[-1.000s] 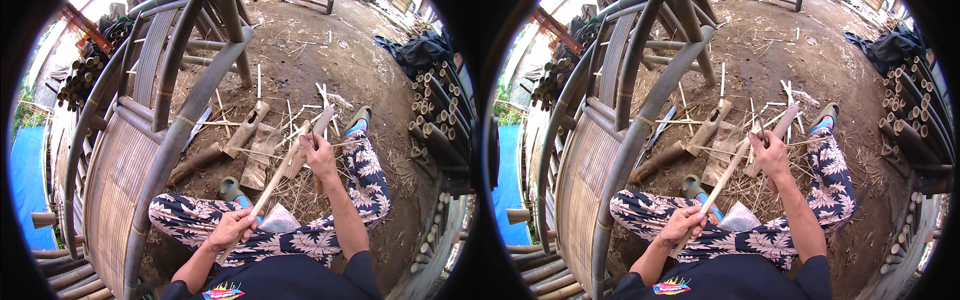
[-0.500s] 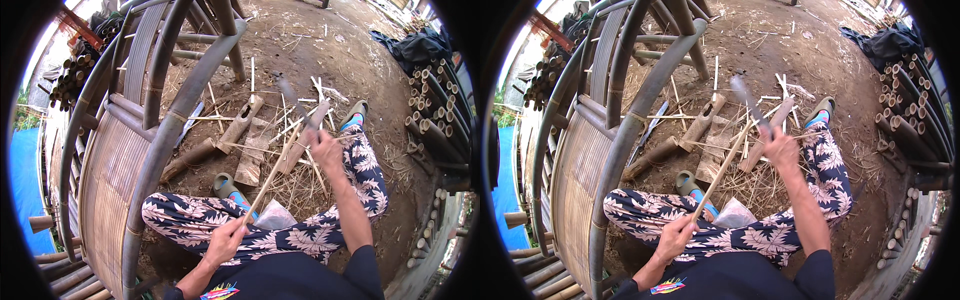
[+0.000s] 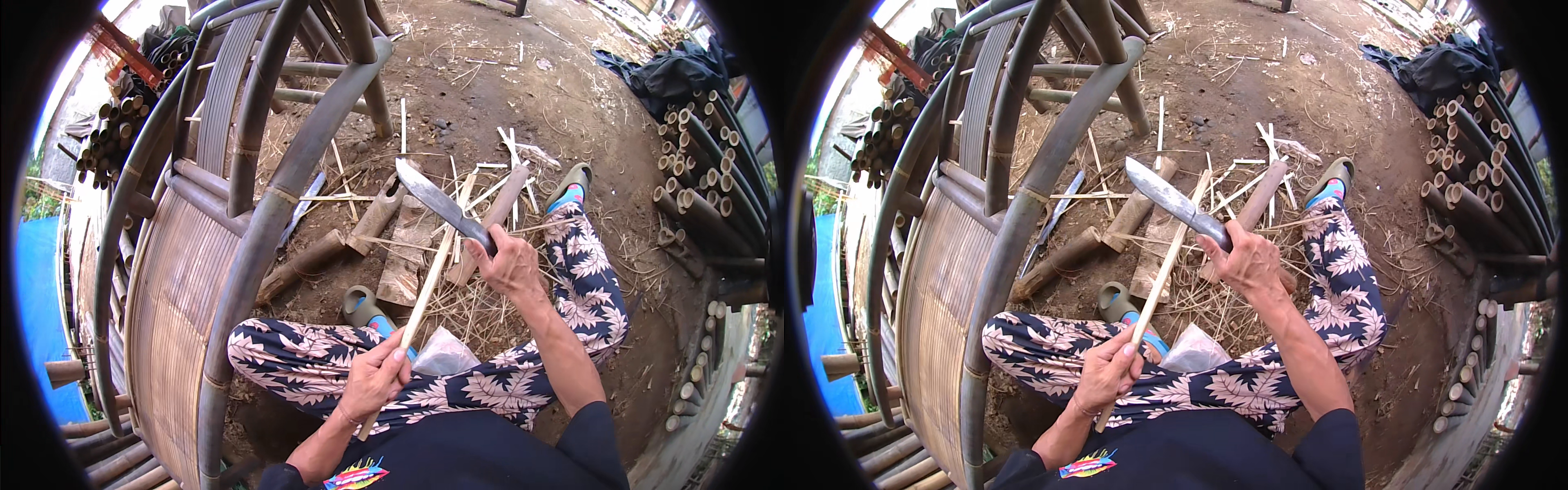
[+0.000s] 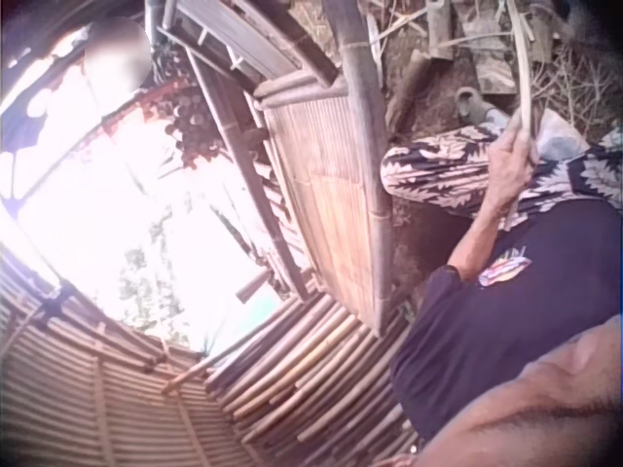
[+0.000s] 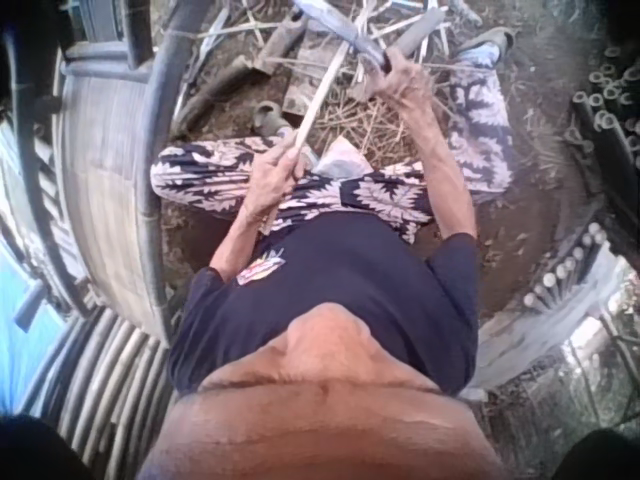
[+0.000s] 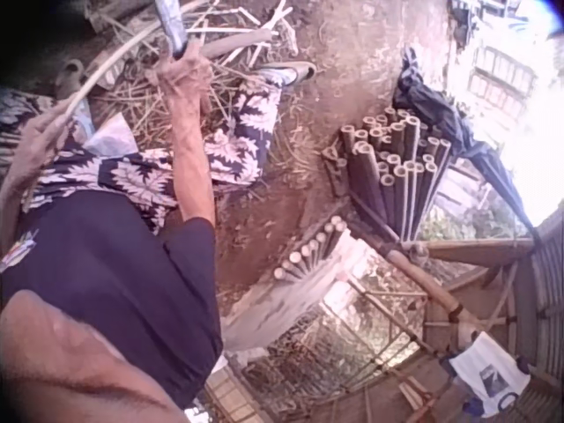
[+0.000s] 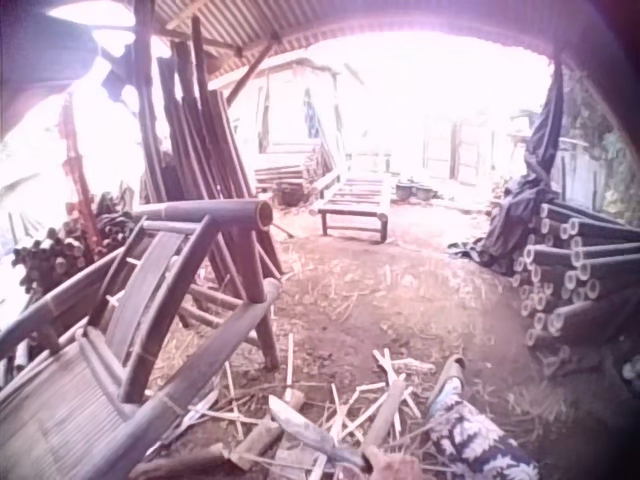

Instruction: The person shaves and whittles bamboo strips using a machete, then inserts the resulting pegs into pre-drilled holes in a bamboo bed frame.

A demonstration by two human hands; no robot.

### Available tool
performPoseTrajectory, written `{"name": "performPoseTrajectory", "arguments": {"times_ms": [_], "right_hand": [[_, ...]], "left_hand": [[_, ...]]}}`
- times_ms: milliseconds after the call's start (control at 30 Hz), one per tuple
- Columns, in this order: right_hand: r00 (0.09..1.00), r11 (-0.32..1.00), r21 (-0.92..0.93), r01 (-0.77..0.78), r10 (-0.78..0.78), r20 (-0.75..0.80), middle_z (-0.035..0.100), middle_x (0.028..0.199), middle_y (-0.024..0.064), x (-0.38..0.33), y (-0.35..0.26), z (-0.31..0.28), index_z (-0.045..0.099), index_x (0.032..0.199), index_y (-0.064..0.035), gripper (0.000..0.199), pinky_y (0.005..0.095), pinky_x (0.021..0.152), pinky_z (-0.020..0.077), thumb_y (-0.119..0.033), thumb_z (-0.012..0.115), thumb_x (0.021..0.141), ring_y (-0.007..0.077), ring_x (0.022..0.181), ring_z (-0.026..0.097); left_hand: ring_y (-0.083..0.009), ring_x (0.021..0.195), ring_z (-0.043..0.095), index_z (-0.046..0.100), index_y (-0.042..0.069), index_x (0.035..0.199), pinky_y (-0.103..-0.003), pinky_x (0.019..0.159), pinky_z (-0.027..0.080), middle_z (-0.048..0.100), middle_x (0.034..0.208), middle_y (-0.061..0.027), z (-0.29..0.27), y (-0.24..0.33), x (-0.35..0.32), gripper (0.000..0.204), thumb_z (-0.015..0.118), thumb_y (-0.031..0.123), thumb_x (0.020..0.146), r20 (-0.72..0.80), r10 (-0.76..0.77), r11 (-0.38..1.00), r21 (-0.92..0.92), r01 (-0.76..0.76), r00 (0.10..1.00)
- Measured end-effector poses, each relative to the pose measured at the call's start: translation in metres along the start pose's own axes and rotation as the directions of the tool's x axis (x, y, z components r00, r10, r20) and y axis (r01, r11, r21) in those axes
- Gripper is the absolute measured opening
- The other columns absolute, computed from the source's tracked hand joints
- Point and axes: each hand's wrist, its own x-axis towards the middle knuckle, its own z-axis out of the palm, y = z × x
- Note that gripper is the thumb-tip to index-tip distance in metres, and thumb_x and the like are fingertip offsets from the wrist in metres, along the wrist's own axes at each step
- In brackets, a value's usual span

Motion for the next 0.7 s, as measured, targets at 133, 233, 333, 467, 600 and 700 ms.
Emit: {"name": "performPoseTrajectory", "arguments": {"times_ms": [133, 233, 333, 467, 600, 700], "right_hand": [[0.984, 0.982, -0.099, -0.163, 0.154, -0.093, 0.062, 0.064, 0.0183, 0.019, 0.042, 0.015, 0.064, 0.096, -0.0083, 0.045, 0.0478, 0.057, 0.0521, -0.052, 0.055, 0.093, 0.0375, 0.061, 0.065], [0.864, 0.782, 0.472, -0.408, 0.498, -0.077, 0.049, 0.056, 0.0057, 0.049, 0.124, -0.012, 0.055, 0.080, -0.0111, 0.051, 0.0355, 0.044, 0.0416, -0.059, 0.048, 0.095, 0.0211, 0.047, 0.052], [0.938, 0.657, 0.698, -0.286, 0.342, 0.062, 0.043, 0.052, -0.0021, 0.042, 0.103, -0.021, 0.049, 0.070, -0.0126, 0.058, 0.0260, 0.035, 0.0350, -0.065, 0.044, 0.096, 0.0104, 0.037, 0.043], [0.856, 0.435, 0.759, -0.484, 0.415, 0.308, 0.044, 0.052, -0.0006, 0.036, 0.061, -0.005, 0.050, 0.077, -0.0083, 0.062, 0.0264, 0.035, 0.0395, -0.068, 0.045, 0.094, 0.0120, 0.038, 0.045], [0.892, 0.509, 0.739, -0.441, 0.336, 0.302, 0.045, 0.053, -0.0014, 0.079, 0.019, -0.003, 0.050, 0.081, -0.0072, 0.064, 0.0268, 0.036, 0.0416, -0.070, 0.044, 0.092, 0.0111, 0.038, 0.045], [0.934, 0.508, 0.784, -0.357, 0.218, 0.284, 0.046, 0.056, -0.0017, 0.133, -0.019, 0.000, 0.051, 0.085, -0.0074, 0.059, 0.0244, 0.038, 0.0389, -0.064, 0.043, 0.096, 0.0094, 0.041, 0.046]], "left_hand": [[-0.0024, 0.048, 0.043, 0.045, 0.003, 0.144, -0.017, 0.042, 0.034, 0.055, 0.069, -0.0006, -0.010, 0.001, -0.020, 0.042, 0.046, 0.014, 0.104, 0.024, -0.060, 0.993, 0.106, 0.057, 0.998], [-0.0042, 0.047, 0.046, 0.046, 0.002, 0.143, -0.019, 0.044, 0.038, 0.060, 0.070, -0.0027, -0.049, -0.004, -0.072, 0.042, 0.046, 0.014, 0.103, -0.014, -0.197, 0.968, 0.153, 0.197, 0.980], [-0.0060, 0.046, 0.048, 0.054, -0.002, 0.128, -0.019, 0.044, 0.040, 0.062, 0.074, -0.0049, -0.076, 0.034, -0.070, 0.040, 0.045, 0.028, 0.103, -0.196, 0.042, 0.985, 0.170, -0.008, 0.980], [-0.0081, 0.062, 0.056, 0.054, -0.002, 0.123, -0.021, 0.054, 0.047, 0.059, 0.082, -0.0032, -0.132, 0.179, -0.017, 0.032, 0.053, 0.021, 0.100, -0.298, 0.685, 0.723, 0.392, -0.569, 0.664], [-0.0092, 0.070, 0.053, 0.062, -0.001, 0.108, -0.024, 0.065, 0.043, 0.057, 0.079, -0.0023, -0.250, 0.321, 0.057, 0.025, 0.057, 0.018, 0.093, -0.276, 0.897, 0.440, 0.482, -0.757, 0.345], [-0.0064, 0.058, 0.046, 0.066, 0.002, 0.094, -0.021, 0.055, 0.037, 0.052, 0.067, 0.0017, -0.313, 0.370, 0.118, 0.045, 0.054, 0.045, 0.097, -0.332, 0.887, 0.447, 0.431, -0.784, 0.322]]}}
